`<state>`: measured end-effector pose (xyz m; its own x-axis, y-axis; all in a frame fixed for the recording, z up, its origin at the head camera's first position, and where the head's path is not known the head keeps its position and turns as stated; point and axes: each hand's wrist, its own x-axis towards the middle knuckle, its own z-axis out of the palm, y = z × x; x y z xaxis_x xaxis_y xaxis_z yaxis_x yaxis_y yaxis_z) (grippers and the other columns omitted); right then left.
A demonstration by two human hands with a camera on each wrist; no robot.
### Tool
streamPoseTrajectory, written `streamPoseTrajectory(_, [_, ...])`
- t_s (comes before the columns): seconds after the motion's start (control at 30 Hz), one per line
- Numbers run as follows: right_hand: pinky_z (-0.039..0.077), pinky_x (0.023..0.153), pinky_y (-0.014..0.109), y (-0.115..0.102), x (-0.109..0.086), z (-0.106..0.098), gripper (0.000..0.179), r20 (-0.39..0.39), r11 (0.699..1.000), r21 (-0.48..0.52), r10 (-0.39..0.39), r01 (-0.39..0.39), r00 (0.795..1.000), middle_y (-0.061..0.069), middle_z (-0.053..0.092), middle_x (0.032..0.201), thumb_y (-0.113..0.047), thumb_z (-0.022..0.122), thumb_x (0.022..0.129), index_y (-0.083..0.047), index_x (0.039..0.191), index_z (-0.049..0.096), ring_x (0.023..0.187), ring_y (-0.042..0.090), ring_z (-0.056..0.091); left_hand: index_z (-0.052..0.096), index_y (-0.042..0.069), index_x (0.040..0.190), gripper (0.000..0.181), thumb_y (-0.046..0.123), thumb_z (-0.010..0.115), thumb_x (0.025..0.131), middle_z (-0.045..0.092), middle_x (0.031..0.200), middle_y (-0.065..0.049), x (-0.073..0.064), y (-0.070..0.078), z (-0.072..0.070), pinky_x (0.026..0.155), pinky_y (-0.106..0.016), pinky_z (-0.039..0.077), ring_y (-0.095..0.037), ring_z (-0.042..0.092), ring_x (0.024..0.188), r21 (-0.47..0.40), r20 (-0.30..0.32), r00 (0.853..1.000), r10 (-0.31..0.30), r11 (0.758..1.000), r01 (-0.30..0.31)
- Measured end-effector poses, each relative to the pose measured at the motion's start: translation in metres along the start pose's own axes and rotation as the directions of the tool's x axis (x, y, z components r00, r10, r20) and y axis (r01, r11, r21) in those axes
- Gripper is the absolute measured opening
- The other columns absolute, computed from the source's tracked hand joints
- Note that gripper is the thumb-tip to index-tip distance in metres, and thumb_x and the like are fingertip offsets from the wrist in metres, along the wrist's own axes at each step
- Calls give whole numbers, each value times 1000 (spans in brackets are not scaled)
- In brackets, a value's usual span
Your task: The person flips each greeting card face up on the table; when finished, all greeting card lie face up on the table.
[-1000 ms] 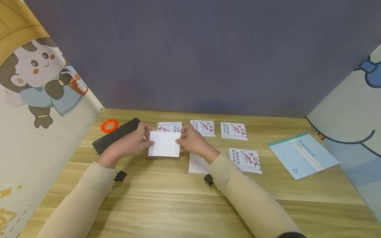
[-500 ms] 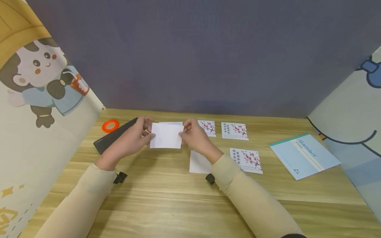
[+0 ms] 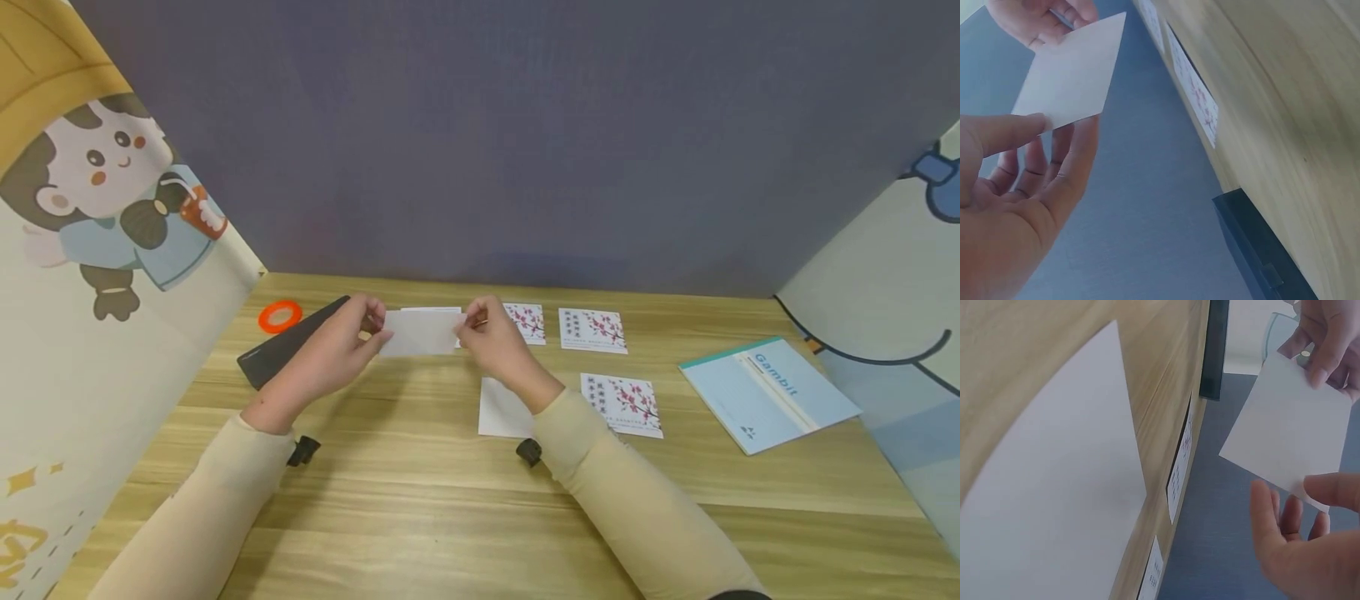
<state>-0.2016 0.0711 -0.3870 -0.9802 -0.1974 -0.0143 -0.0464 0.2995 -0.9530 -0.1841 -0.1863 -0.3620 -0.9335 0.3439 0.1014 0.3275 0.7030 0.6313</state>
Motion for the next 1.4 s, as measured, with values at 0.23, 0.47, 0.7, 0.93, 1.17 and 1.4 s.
streamPoseTrajectory(0.23, [62,97,46,7,4,0,22,-21,998,52,32,-31,999,15,61,121,-11,65,105,-3,121,53,104,26,67,48,1,125,22,10,60,109,61,125,-17,-1,0,4,97,-52,61,-33,67,118,45,-52,997,55,998,-53])
streamPoseTrajectory(0.47, [62,104,46,10,7,0,31,27,978,179,107,-110,994,17,59,125,-11,58,108,3,135,53,108,32,71,51,0,123,18,6,59,108,61,118,-16,-3,2,6,94,-49,64,-30,66,109,126,-108,986,130,985,-116])
streamPoseTrajectory(0.7, [63,103,42,14,10,-2,41,141,928,287,207,-240,968,24,68,134,-21,50,113,4,146,56,120,42,71,52,2,121,19,5,63,106,61,113,-13,-4,-2,9,93,-46,65,-28,69,104,209,-151,960,238,956,-204])
streamPoseTrajectory(0.93, [65,84,25,14,12,-3,44,222,837,435,259,-333,940,11,73,117,-21,44,115,7,147,56,115,35,71,54,3,117,18,2,66,103,64,112,-12,-3,-3,10,93,-43,65,-25,70,103,261,-176,906,384,906,-333])
streamPoseTrajectory(1.17, [64,80,24,12,11,-5,46,232,800,495,255,-339,939,6,74,109,-27,42,117,7,142,59,94,19,73,56,4,112,20,-3,70,99,62,112,-10,-3,-5,10,93,-39,64,-23,67,106,300,-141,859,492,848,-437])
streamPoseTrajectory(1.4, [65,79,24,13,12,-5,46,227,773,522,282,-361,932,9,73,109,-26,45,116,1,153,48,92,19,72,56,6,109,25,-6,73,95,64,114,-9,-5,-10,11,91,-38,60,-23,65,107,305,-89,846,525,823,-479])
